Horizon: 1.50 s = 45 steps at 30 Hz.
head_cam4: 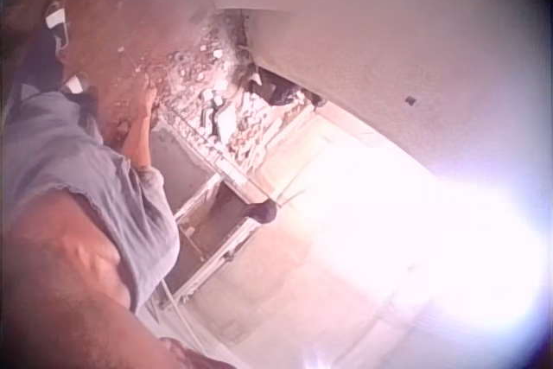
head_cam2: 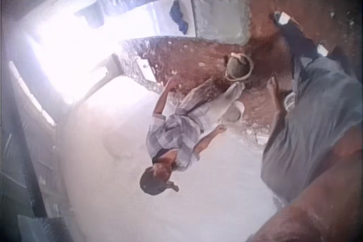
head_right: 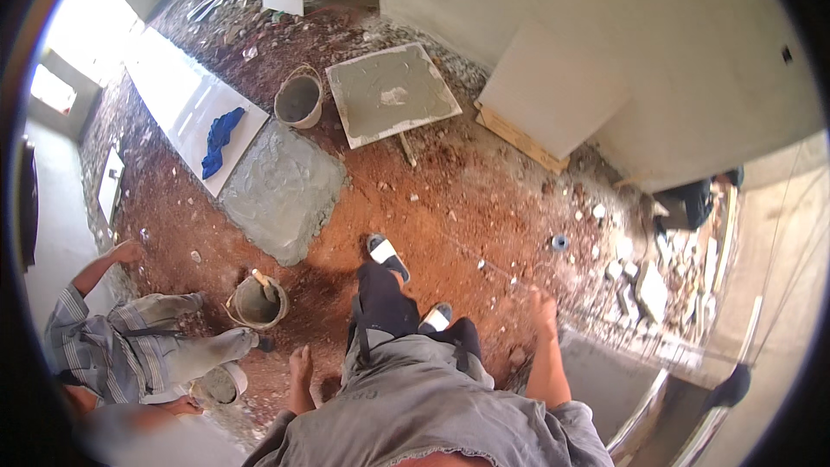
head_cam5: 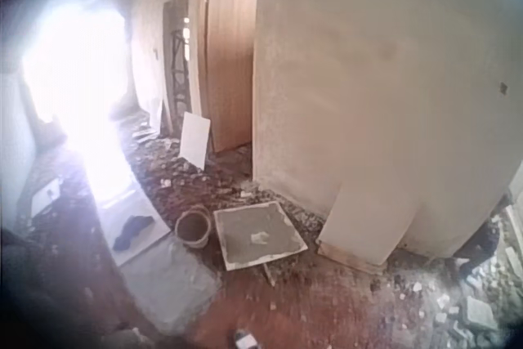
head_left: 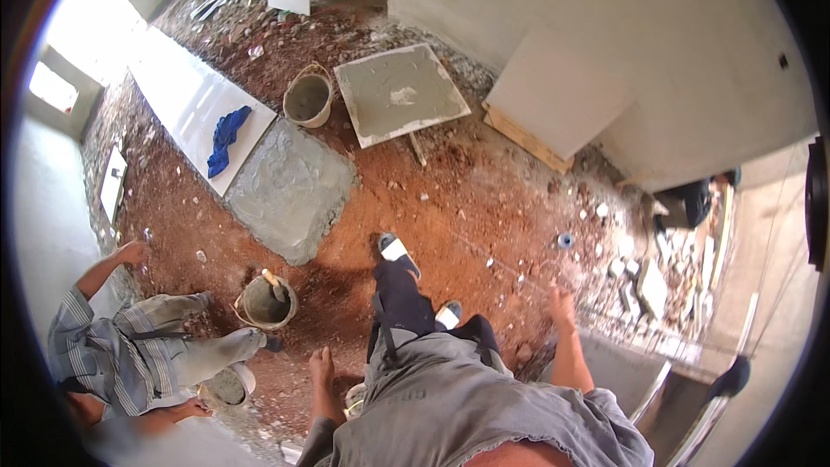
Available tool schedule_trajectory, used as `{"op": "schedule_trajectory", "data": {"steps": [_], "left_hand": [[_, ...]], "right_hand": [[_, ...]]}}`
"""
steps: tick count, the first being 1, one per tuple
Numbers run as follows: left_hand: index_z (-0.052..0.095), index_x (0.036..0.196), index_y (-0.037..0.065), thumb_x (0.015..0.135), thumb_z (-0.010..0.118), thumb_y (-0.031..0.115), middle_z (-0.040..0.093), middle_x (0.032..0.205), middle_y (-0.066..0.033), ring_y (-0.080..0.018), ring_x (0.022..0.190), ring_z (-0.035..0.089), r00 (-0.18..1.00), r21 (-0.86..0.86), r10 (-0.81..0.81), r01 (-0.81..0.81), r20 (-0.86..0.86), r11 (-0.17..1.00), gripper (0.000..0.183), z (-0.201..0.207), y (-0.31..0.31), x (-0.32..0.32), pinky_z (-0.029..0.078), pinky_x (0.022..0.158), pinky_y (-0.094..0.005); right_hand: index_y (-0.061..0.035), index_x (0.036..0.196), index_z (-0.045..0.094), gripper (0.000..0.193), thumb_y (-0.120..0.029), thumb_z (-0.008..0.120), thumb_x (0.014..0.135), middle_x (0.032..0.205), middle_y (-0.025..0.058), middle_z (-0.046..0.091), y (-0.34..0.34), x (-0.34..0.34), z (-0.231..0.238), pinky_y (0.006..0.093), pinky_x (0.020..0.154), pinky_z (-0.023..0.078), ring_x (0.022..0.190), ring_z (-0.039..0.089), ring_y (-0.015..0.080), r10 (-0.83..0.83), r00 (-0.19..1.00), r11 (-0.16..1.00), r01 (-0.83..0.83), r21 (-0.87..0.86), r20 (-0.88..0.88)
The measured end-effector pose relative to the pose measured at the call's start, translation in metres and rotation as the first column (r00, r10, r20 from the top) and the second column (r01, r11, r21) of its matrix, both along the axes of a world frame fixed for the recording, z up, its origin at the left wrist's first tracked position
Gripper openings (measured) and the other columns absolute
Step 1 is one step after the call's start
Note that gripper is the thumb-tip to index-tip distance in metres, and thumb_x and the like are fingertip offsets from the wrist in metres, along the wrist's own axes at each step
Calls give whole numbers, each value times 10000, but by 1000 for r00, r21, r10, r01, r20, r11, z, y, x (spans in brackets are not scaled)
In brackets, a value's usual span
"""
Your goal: The person spreads cement on the floor using a trowel, then places a large white tile onto the cement and taps it into place with a rubber mallet. The person also wipes the tile surface with a blue cloth.
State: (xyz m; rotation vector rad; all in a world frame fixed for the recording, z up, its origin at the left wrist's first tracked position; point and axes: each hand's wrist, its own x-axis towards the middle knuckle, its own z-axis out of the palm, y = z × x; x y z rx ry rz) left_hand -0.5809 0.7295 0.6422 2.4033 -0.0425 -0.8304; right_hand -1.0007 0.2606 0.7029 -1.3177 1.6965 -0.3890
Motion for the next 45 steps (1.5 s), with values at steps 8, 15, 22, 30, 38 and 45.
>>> {"op": "schedule_trajectory", "data": {"steps": [8, 15, 22, 30, 38, 45], "left_hand": [[682, 935, -26, 862, 488, 362, 646, 941, -305, -410, 968, 641, 866, 161, -417, 470, -277, 868, 439, -75, -4, -7, 479, 825, -480], [634, 1008, -52, 956, 535, 277, 658, 912, -202, -280, 858, 617, 988, -206, 99, -73, 119, 976, 348, 7, -196, 196, 467, 786, -389], [631, 1071, -38, 958, 540, 291, 663, 970, -182, -273, 926, 626, 970, -214, 225, -201, 95, 956, 360, 38, -279, 232, 468, 830, -359], [627, 844, -2, 958, 494, 329, 602, 754, -81, -173, 677, 561, 611, 240, 783, -748, -116, 619, 375, -32, -215, 79, 445, 608, -344], [617, 1036, -95, 1016, 395, 362, 646, 952, -167, -239, 889, 585, 868, 107, 496, -490, -33, 865, 509, -173, -387, 213, 456, 818, -365], [424, 1370, -80, 984, 333, 568, 484, 1387, -213, -298, 1314, 436, 854, -192, 460, -507, -244, 840, 760, -438, -614, 402, 298, 1103, -376]], "right_hand": [[33, 948, 683, 509, -463, 594, 876, 856, 221, 691, -37, 131, 6, 402, 727, 526, 806, 690, 300, 312, 841, 931, -177, 321, -442], [7, 1004, 692, 484, -444, 541, 915, 896, 174, 705, -101, 171, -17, 398, 698, 533, 815, 698, 252, 386, 780, 917, -266, 297, -492], [24, 1000, 640, 402, -360, 528, 956, 806, 158, 686, -224, 216, -77, 346, 555, 538, 666, 680, 224, 206, 963, 927, -136, 349, -171], [2, 856, 639, 527, -493, 483, 948, 725, 128, 657, -409, 352, -126, 352, 560, 498, 590, 625, 212, 422, 897, 852, -343, 396, -130], [29, 1086, 656, 720, -617, 376, 934, 1075, 242, 653, -593, 473, -292, 432, 934, 435, 1075, 604, 339, 438, 806, 899, -385, 209, -397], [22, 1297, 540, 788, -651, 341, 938, 1347, 234, 520, -702, 535, -495, 433, 1064, 338, 1296, 445, 371, 363, 798, 915, -403, 21, -481]]}}
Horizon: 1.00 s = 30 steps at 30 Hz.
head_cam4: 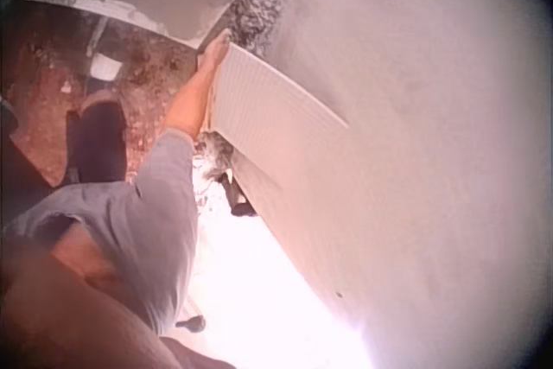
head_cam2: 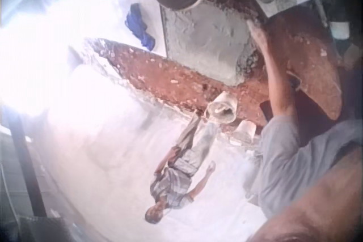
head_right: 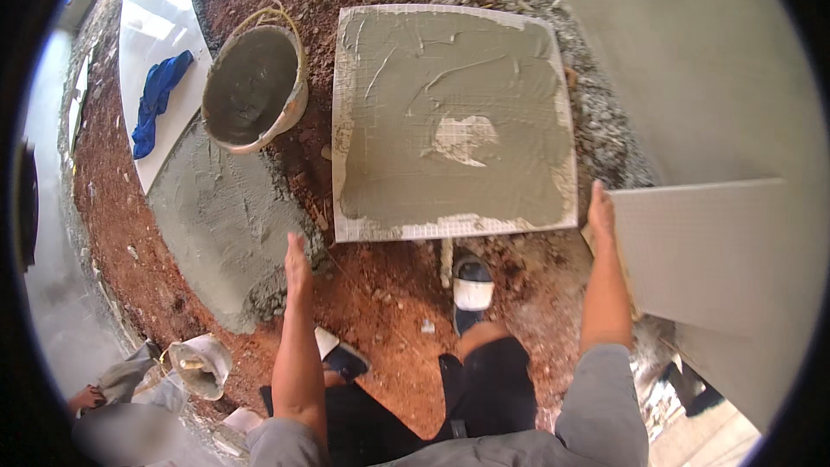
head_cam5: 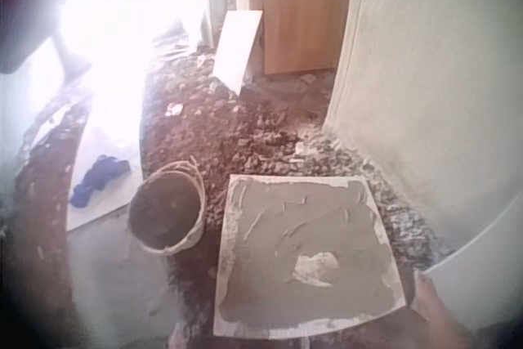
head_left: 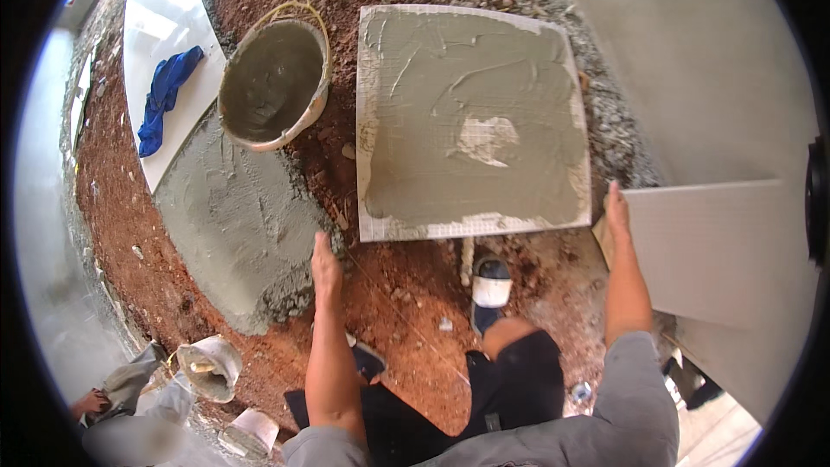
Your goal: The person spreads cement on the floor using a trowel, then places a large white tile onto the cement and taps it into place with a rubber mallet. The person also wipes the tile surface with a blue cloth.
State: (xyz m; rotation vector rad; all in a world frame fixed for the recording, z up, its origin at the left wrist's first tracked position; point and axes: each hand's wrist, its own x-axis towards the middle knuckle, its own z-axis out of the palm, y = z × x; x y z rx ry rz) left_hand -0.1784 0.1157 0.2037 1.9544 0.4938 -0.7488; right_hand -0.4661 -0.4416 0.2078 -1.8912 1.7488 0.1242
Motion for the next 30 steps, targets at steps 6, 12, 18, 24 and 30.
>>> {"op": "schedule_trajectory", "data": {"steps": [6, 12, 18, 24, 30], "left_hand": [[443, 1354, -94, 918, 258, 724, 531, 1317, -225, -324, 1235, 487, 1000, -147, -15, 14, -7, 989, 945, -67, -93, 43, 339, 1061, -413], [636, 1133, -74, 917, 218, 729, 647, 1069, -245, -352, 1034, 590, 984, 229, 29, -69, 175, 971, 930, -72, -121, 46, 416, 931, -448], [679, 935, -87, 886, 191, 764, 659, 871, -221, -358, 856, 590, 949, 183, 167, -220, 267, 958, 982, -86, -103, 28, 424, 815, -442], [702, 1000, -44, 915, 200, 716, 683, 889, -191, -319, 876, 618, 955, -55, 231, -225, 186, 973, 915, -102, -76, -38, 437, 815, -433], [668, 907, -73, 951, 228, 669, 662, 785, -195, -297, 782, 608, 989, -327, 139, -113, 57, 938, 863, -105, -121, -90, 447, 740, -446]], "right_hand": [[57, 1403, 397, 1005, -782, 303, 860, 1390, 240, 475, -55, -3, -115, 393, 1081, 327, 1312, 441, 314, -236, 925, 933, 130, 336, 297], [75, 1391, 402, 1043, -805, 275, 844, 1363, 228, 503, -69, 2, -154, 392, 1069, 341, 1277, 473, 310, -326, 811, 913, 137, 384, 487], [89, 1083, 630, 949, -764, 264, 887, 1031, 140, 651, -25, -10, -135, 321, 921, 407, 977, 571, 213, -208, 821, 969, 246, 0, 532], [35, 873, 659, 795, -645, 259, 968, 801, 31, 622, 1, -84, -29, 291, 770, 445, 757, 553, 140, -3, 761, 992, 82, -92, 649], [-13, 1284, 507, 588, -494, 322, 1002, 1156, 108, 565, 10, -161, 137, 367, 979, 385, 1099, 507, 224, -12, 769, 814, 379, -440, 639]]}}
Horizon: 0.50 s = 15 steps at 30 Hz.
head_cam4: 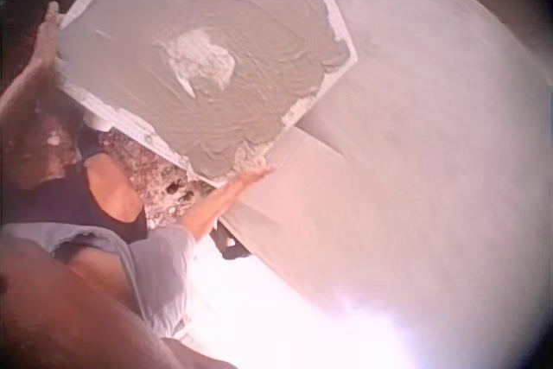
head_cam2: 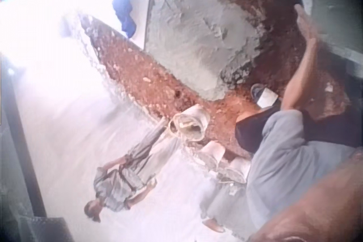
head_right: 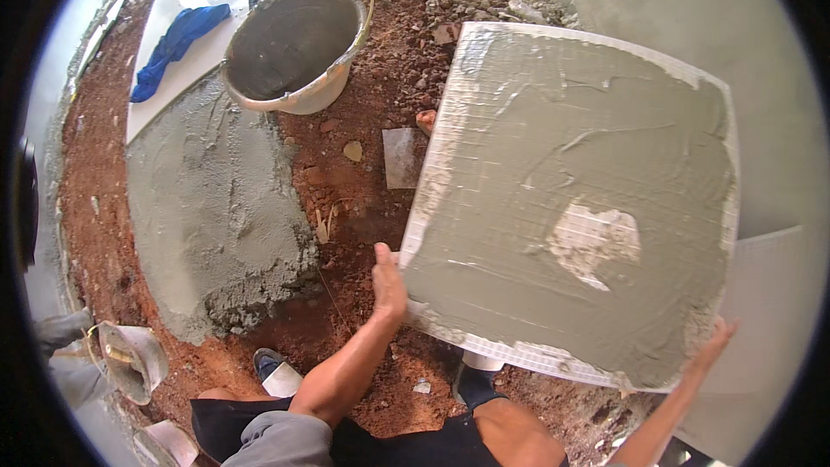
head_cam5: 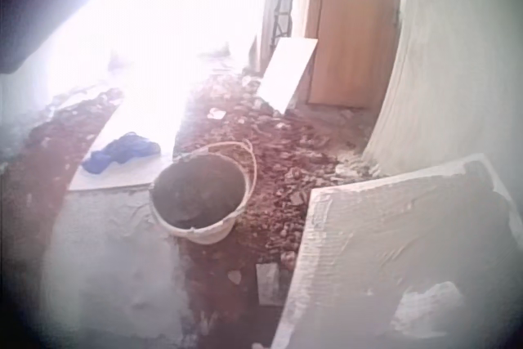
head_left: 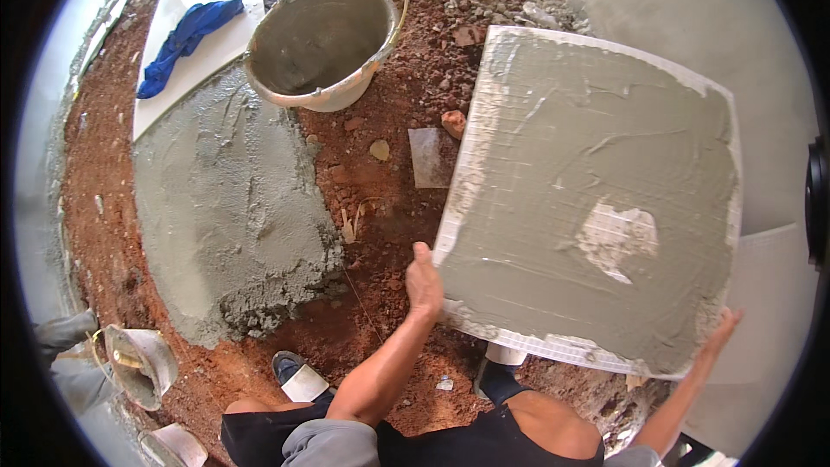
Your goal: The person spreads cement on the floor using a trowel, then places a large white tile onto the cement and taps it into place with a rubber mallet. The person also wipes the tile surface with a blue cloth.
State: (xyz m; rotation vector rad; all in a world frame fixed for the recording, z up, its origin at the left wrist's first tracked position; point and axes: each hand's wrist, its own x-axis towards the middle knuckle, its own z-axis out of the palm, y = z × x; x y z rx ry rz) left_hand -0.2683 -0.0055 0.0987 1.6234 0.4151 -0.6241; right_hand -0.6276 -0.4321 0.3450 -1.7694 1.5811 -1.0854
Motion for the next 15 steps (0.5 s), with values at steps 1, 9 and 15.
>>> {"op": "schedule_trajectory", "data": {"steps": [1, 9, 15], "left_hand": [[655, 908, -84, 951, 237, 668, 658, 790, -202, -299, 786, 606, 998, -65, -34, 30, -59, 997, 862, 1, -9, -7, 446, 739, -450], [660, 921, -46, 947, 194, 691, 647, 838, -68, -162, 782, 548, 999, -318, -51, 50, 4, 947, 872, 34, -38, -8, 443, 766, -314], [636, 916, -22, 884, 192, 787, 641, 835, -71, -165, 784, 558, 993, -562, 117, -101, -7, 821, 924, 57, 9, 65, 446, 781, -323]], "right_hand": [[-10, 1292, 501, 584, -486, 325, 1002, 1174, 111, 558, 5, -12, 33, 372, 988, 377, 1113, 502, 228, -60, 997, 987, 52, -150, -50], [19, 1355, 450, 567, -417, 350, 1006, 1320, 131, 506, 64, -22, 208, 410, 1062, 316, 1221, 457, 263, -57, 992, 848, -13, -529, -116], [3, 1336, 497, 497, -347, 412, 993, 1273, 139, 559, 99, 87, 268, 378, 1025, 361, 1172, 510, 253, 220, 973, 919, -231, -319, -71]]}}
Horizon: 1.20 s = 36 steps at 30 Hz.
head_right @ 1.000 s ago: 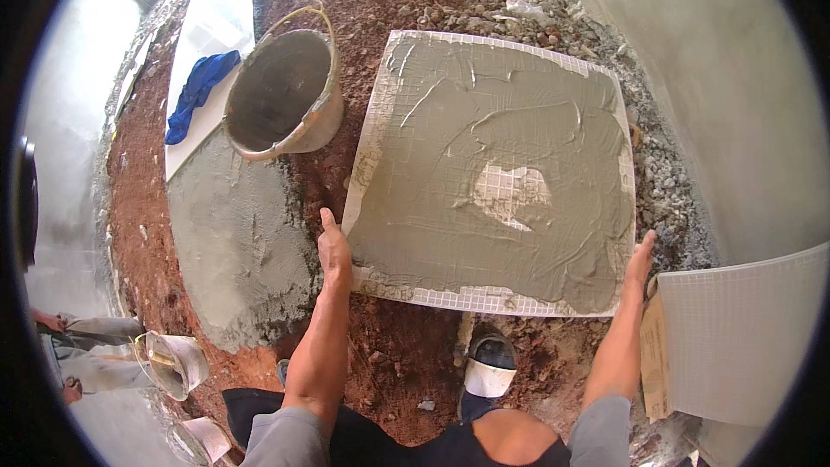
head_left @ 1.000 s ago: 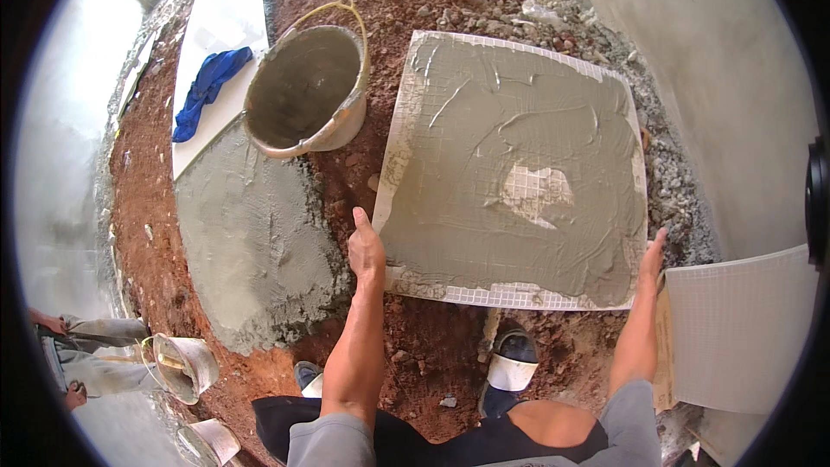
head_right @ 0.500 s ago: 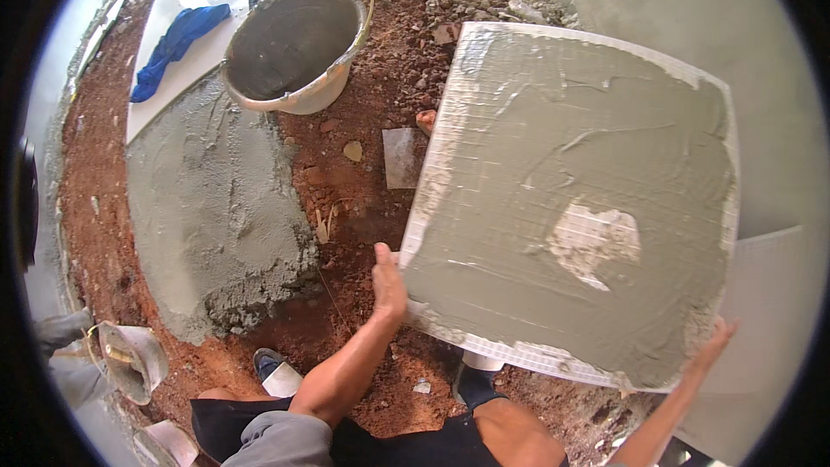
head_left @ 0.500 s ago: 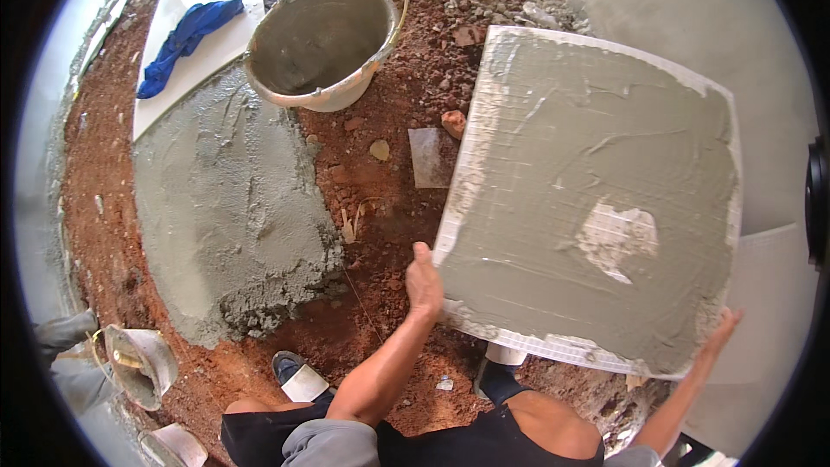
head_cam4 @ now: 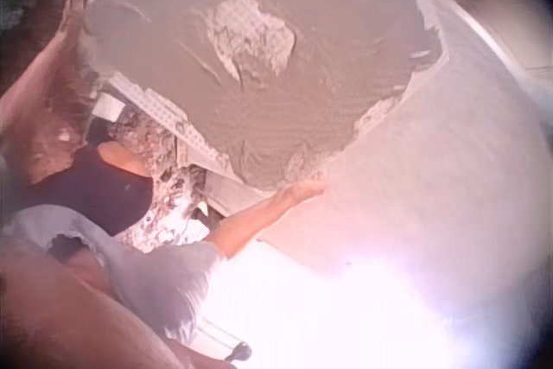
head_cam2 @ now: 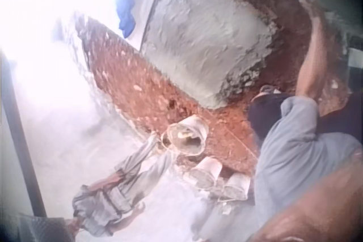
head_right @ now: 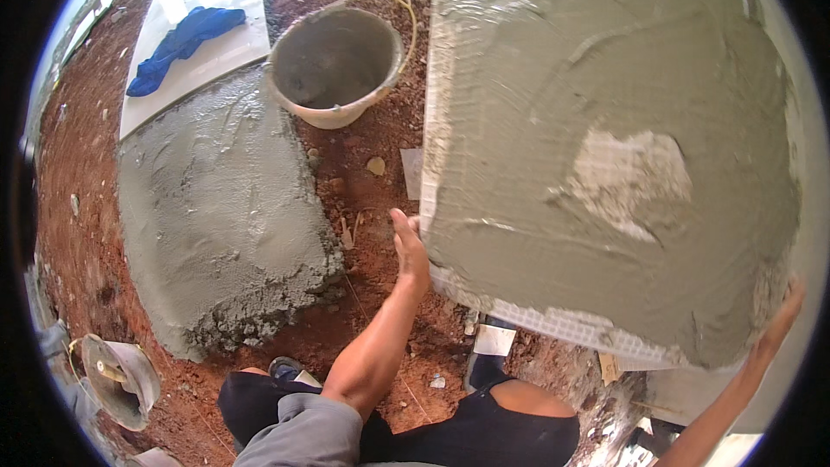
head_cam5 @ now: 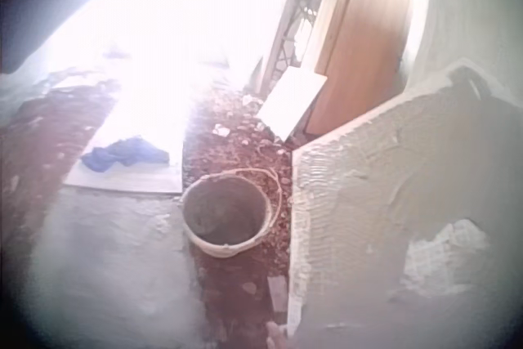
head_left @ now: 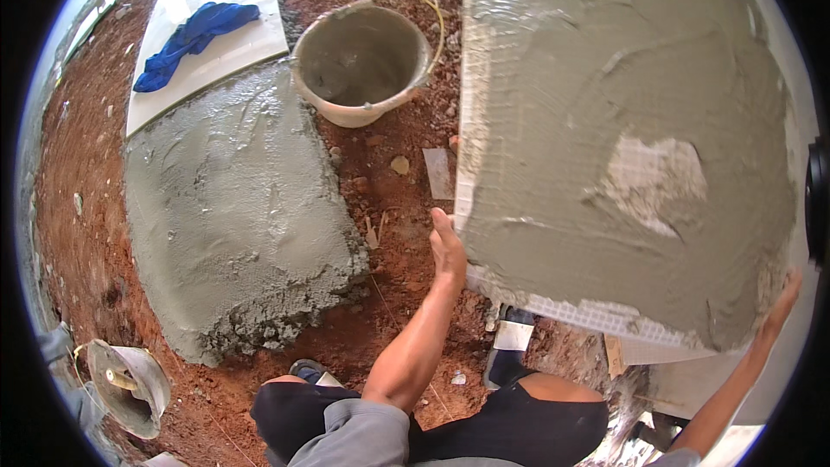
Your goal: The person spreads cement on the floor using a trowel, then places a large white tile onto the cement and taps it into place with a rubber mallet. The person also wipes the tile surface with a blue cloth.
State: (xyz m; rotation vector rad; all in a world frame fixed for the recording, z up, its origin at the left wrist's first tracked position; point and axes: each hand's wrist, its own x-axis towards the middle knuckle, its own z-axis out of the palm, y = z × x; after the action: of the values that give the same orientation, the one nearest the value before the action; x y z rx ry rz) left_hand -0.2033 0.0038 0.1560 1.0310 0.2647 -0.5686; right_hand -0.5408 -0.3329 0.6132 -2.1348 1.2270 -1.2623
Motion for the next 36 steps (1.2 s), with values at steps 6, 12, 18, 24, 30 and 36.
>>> {"op": "schedule_trajectory", "data": {"steps": [6, 12, 18, 24, 30, 36], "left_hand": [[648, 1065, -56, 871, 202, 802, 608, 850, -68, -182, 821, 530, 991, 73, 131, -128, -31, 989, 986, 2, 40, 80, 423, 808, -344], [311, 689, 106, 801, 209, 874, 255, 693, 37, -133, 662, 285, 973, 117, 204, -191, -112, 975, 783, -7, 58, 99, 290, 639, -347], [481, 792, 41, 798, 210, 876, 444, 748, -20, -184, 720, 413, 947, 169, 248, -215, -203, 962, 878, -3, 56, 102, 370, 758, -376], [410, 1379, 2, 745, 169, 919, 398, 1423, -180, -319, 1339, 303, 977, -175, -30, -8, -212, 985, 1141, -29, 63, 101, 192, 1102, -526], [539, 1257, 26, 837, 250, 831, 560, 1245, -139, -293, 1154, 501, 917, -99, 203, -250, -345, 963, 953, 1, 73, 108, 326, 1034, -435], [632, 1063, -18, 1035, 402, 315, 624, 1050, -124, -207, 928, 591, 333, -108, 444, -687, 832, 718, 406, 241, 153, 128, 462, 847, -344]], "right_hand": [[29, 1151, 637, 388, -287, 507, 968, 1078, 117, 666, 44, 195, 36, 295, 898, 437, 977, 610, 203, 86, 953, 950, -167, -263, -291], [29, 1037, 645, 337, -270, 500, 980, 972, 49, 663, 126, 285, 63, 280, 843, 446, 875, 598, 151, 79, 884, 892, -269, -363, -460], [1, 980, 620, 329, -301, 491, 998, 914, 14, 644, 171, 325, 81, 253, 787, 452, 809, 578, 88, 265, 827, 886, -411, -212, -496], [-16, 1034, 606, 286, -277, 493, 1001, 936, 6, 608, 208, 316, 117, 258, 843, 442, 919, 550, 67, 333, 720, 878, -472, -78, -608], [25, 1180, 596, 450, -366, 491, 984, 1041, 105, 615, 269, 335, 125, 296, 885, 439, 994, 587, 192, -132, 626, 442, -657, -611, -769], [-44, 797, 675, 278, -289, 580, 886, 663, 99, 607, 332, 360, 131, 355, 641, 460, 626, 557, 185, 168, 653, 737, -581, -346, -738]]}}
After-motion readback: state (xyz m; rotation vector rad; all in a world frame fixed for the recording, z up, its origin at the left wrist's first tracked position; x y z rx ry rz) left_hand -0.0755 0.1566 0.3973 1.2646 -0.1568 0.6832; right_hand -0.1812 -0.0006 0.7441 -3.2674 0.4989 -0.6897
